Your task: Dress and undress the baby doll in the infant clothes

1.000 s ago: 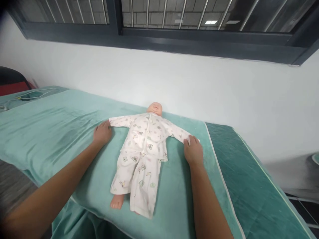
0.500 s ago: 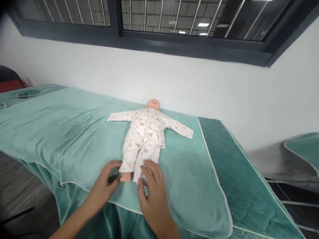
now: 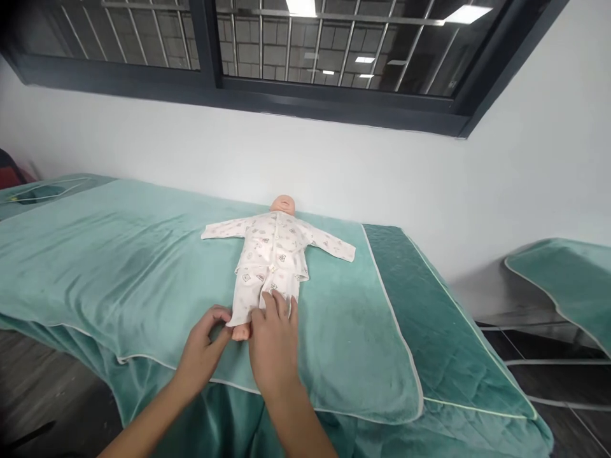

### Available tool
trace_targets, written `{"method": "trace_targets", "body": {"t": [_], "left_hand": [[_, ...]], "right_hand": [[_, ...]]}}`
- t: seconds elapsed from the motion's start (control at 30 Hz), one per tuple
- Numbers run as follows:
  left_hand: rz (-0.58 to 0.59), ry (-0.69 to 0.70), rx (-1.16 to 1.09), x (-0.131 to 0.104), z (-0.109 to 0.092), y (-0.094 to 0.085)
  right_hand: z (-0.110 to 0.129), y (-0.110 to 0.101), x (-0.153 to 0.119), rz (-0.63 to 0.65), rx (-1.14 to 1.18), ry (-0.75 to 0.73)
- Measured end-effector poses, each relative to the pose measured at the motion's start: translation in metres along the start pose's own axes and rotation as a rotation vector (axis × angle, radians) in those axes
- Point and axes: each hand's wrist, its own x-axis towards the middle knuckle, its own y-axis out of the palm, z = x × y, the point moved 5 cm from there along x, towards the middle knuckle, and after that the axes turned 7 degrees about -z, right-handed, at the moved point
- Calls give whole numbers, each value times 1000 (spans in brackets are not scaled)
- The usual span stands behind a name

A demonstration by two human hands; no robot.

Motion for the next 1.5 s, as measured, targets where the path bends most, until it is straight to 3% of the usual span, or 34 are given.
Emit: {"method": "trace_targets", "body": {"t": [0.23,0.47,0.63,0.83,1.0,1.1,1.2,1.3,1.37,1.5], "left_hand": [[-69,-32,-123,2,-17,-19],[-55,-74,-153,4,-24,-14],[-66,-131,-206,5,-16,-15],[-38,-105,-117,-2,0,-26],[108,-95,4,-10,14,-31],[173,-107,-18,-2,21,-35],[101,-135,-144,16,25,-43],[54,-201,-264,30,28,-44],[98,-199,-266,31,24,-39],[315,-146,-217,20,17,-25]], "right_hand": [[5,-11,3,17,179,-8],[6,3,6,35,170,6],[3,6,7,30,187,-20],[-6,-14,3,21,292,-12],[-8,-27,-5,29,431,-33],[-18,-32,-7,-46,518,24],[-36,-38,-6,-140,545,145],[-40,-37,-9,-68,536,134],[-36,-34,-14,17,536,70],[-31,-34,-26,99,554,37]]}}
